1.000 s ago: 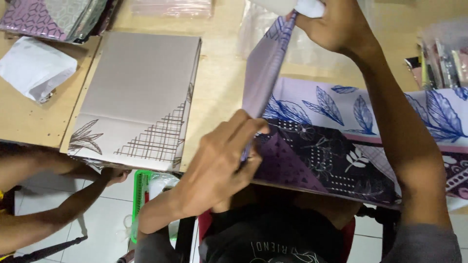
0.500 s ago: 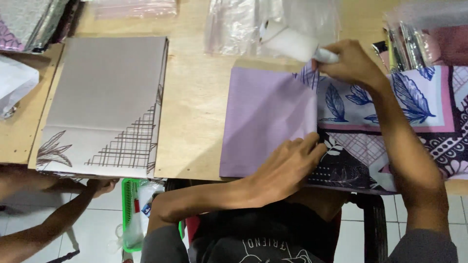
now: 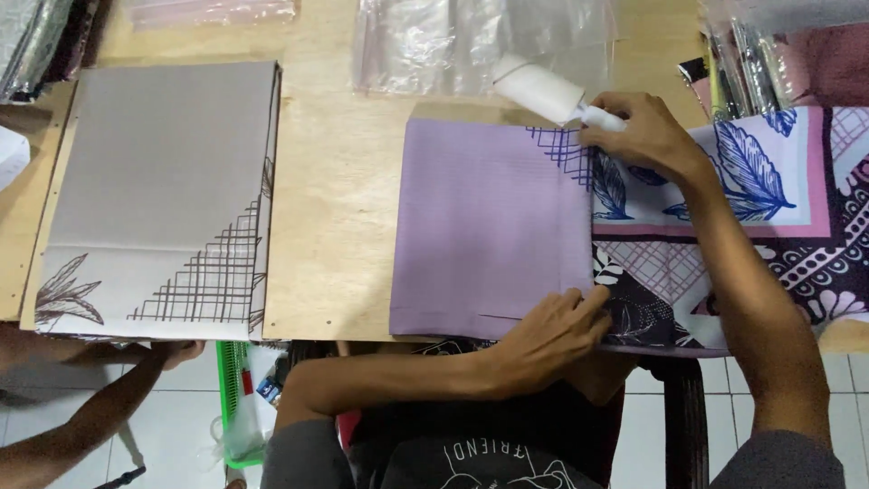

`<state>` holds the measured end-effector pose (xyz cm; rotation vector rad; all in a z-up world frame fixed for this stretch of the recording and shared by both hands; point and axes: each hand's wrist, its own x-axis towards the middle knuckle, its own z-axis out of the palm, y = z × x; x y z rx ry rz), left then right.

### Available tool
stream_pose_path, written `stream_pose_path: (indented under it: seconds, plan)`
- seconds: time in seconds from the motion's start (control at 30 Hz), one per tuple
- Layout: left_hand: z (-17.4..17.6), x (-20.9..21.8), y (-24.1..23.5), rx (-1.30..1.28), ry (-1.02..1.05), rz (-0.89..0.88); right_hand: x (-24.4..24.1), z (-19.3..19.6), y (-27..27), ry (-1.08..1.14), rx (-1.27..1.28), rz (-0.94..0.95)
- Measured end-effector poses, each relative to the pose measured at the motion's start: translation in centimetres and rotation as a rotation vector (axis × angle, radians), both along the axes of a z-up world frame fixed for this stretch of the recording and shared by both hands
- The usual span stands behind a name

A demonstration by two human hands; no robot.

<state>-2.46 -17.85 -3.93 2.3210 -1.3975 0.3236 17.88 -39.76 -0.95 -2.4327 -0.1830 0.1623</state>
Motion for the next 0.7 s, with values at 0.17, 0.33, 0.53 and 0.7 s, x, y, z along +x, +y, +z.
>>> stream_pose_path:
  seconds: [0.17,0.33,0.53,0.7]
  plan:
    - [0.0,0.2,-0.2,0.002,-0.037,-0.061,0.6,-2.0,-0.4,-0.124,-0.013,0.022]
    - [-2.0,0.8,-0.9,-0.078,0.058,-0.156,0.8,-2.6,-0.1,-0.289,0.015,0.125]
    - [-1.1,1.4,0.8,-0.073,0.063,-0.251,1.4,-3.5,-0.5,-0.450,-0.074,0.181]
    - [0.0,3.9,4.4,-0.174,0.189,-0.378,-1.6,-1.3,2.6,-0.568,-0.065,0.145]
